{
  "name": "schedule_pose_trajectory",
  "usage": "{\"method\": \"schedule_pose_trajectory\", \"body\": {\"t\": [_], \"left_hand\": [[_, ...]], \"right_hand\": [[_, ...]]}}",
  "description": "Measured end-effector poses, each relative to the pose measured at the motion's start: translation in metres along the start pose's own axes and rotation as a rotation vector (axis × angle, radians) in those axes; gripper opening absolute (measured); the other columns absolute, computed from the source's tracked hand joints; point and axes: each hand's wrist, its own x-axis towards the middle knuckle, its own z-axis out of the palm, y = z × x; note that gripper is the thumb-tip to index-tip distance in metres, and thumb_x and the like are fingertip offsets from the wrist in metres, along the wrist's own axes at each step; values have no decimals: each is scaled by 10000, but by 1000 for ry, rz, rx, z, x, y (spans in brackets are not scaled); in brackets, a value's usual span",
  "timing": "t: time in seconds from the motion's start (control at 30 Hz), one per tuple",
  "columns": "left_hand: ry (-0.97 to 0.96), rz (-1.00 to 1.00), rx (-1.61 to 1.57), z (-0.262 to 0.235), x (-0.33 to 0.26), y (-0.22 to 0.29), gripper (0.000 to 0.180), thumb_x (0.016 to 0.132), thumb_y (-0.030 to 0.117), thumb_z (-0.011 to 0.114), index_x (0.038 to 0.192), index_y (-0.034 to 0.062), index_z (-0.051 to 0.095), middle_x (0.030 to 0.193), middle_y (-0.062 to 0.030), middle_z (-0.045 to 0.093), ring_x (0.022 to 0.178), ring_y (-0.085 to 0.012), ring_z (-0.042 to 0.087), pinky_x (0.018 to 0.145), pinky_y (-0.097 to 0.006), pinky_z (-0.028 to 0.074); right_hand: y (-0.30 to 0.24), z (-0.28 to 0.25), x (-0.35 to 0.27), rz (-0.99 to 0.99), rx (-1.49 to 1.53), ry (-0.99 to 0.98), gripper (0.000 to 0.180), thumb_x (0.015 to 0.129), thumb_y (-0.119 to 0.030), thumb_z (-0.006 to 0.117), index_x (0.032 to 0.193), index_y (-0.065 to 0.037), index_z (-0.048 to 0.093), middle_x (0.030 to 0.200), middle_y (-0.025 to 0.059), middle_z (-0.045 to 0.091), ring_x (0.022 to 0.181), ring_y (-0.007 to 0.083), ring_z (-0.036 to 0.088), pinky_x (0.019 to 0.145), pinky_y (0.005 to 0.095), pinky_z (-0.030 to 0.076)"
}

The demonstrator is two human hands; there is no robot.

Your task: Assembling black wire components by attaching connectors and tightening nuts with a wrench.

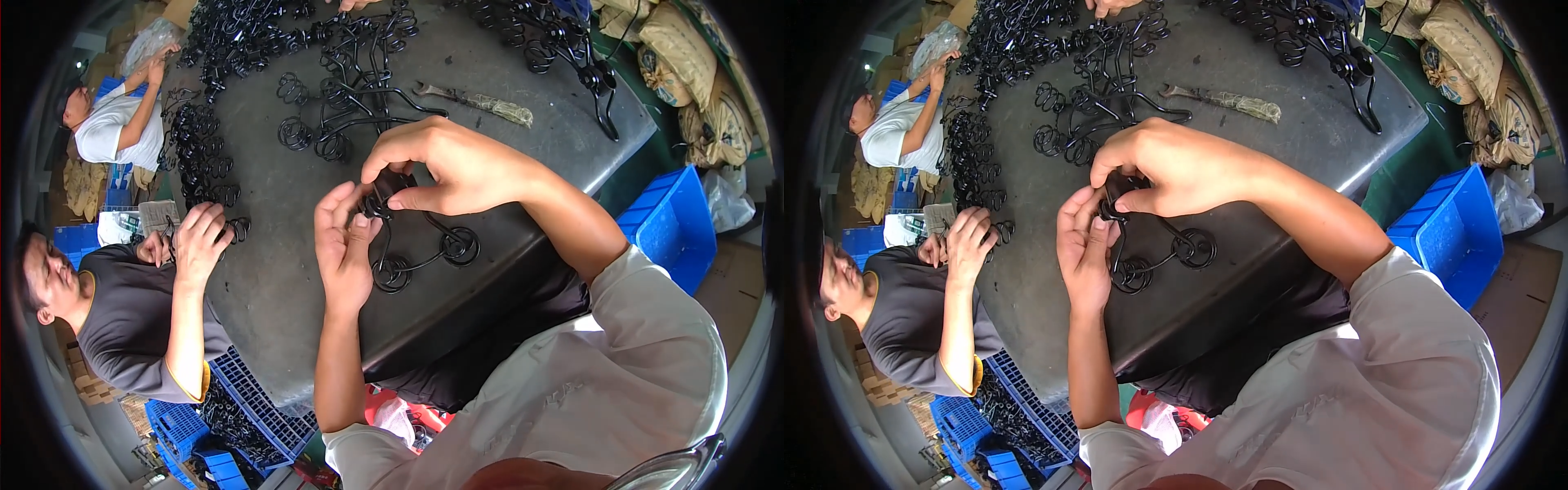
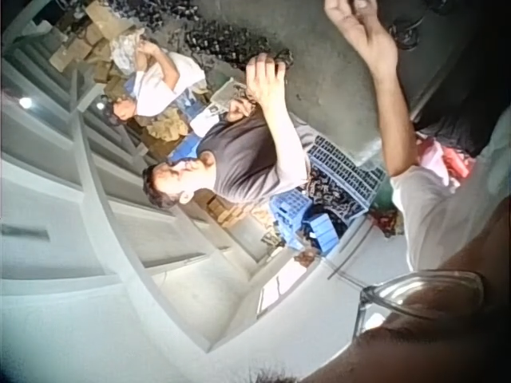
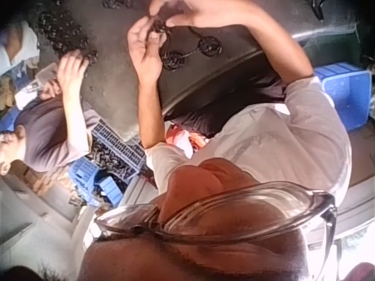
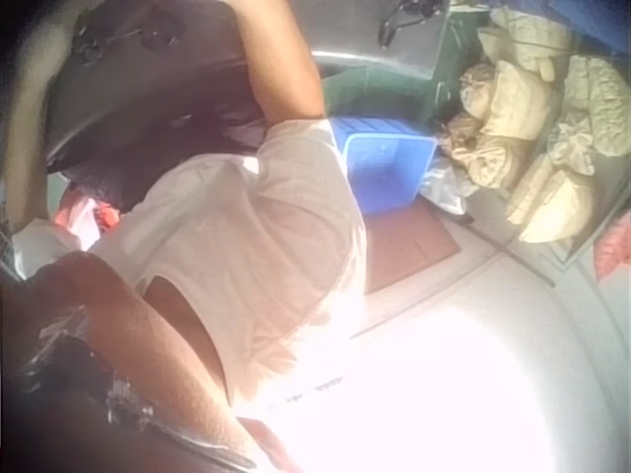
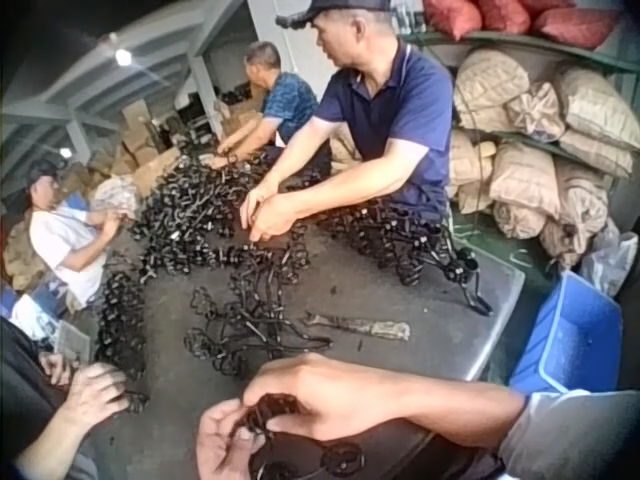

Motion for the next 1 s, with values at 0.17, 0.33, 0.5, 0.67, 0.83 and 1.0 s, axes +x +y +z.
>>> {"method": "schedule_pose_trajectory", "body": {"t": [0.17, 0.33, 0.5, 0.67, 0.83, 1.0], "left_hand": [[84, 26, -57, -2, 2, -7, 298, 1034, 48, 594, 1325, 22, 538, 1196, -83, 715, 1048, -112, 678, 880, -252, 580], [135, 3, 33, -1, 2, 1, 198, 1010, 46, 640, 1201, -6, 639, 1092, -94, 732, 979, -124, 694, 844, -273, 607], [136, 29, 86, -6, 2, 0, 169, 991, 55, 675, 1140, -23, 673, 1033, -84, 720, 910, -128, 695, 821, -303, 622], [111, -45, -151, -5, 2, 4, 165, 980, 66, 692, 1122, -17, 672, 1035, -94, 707, 910, -147, 694, 823, -324, 624], [104, -9, -210, -6, 2, 1, 164, 943, 17, 723, 1097, -7, 672, 1063, -92, 702, 954, -152, 682, 861, -323, 606], [78, 4, -215, -9, 3, -1, 236, 876, -56, 766, 1087, 3, 678, 1094, -84, 695, 978, -152, 666, 899, -291, 564]], "right_hand": [[1, -1, 0, -9, -4, -11, 323, 790, 26, 784, 1094, 7, 677, 1020, 125, 697, 886, 263, 691, 774, 368, 567], [6, 3, 0, -78, 11, 58, 294, 762, 1, 775, 1036, 23, 673, 895, 166, 687, 807, 297, 695, 682, 397, 536], [4, 3, 1, -90, 25, 48, 292, 756, 11, 775, 1028, 27, 671, 890, 163, 686, 808, 295, 694, 689, 397, 534], [4, 4, 0, -91, 12, 36, 297, 747, 27, 774, 1026, 33, 671, 891, 164, 688, 812, 292, 695, 699, 394, 535], [3, 5, 1, -81, 34, 21, 296, 747, 30, 774, 1024, 38, 672, 899, 169, 692, 823, 293, 696, 713, 399, 537], [3, 5, 0, -87, 27, 26, 295, 748, 30, 773, 1025, 41, 673, 895, 170, 694, 819, 297, 695, 710, 399, 534]]}}
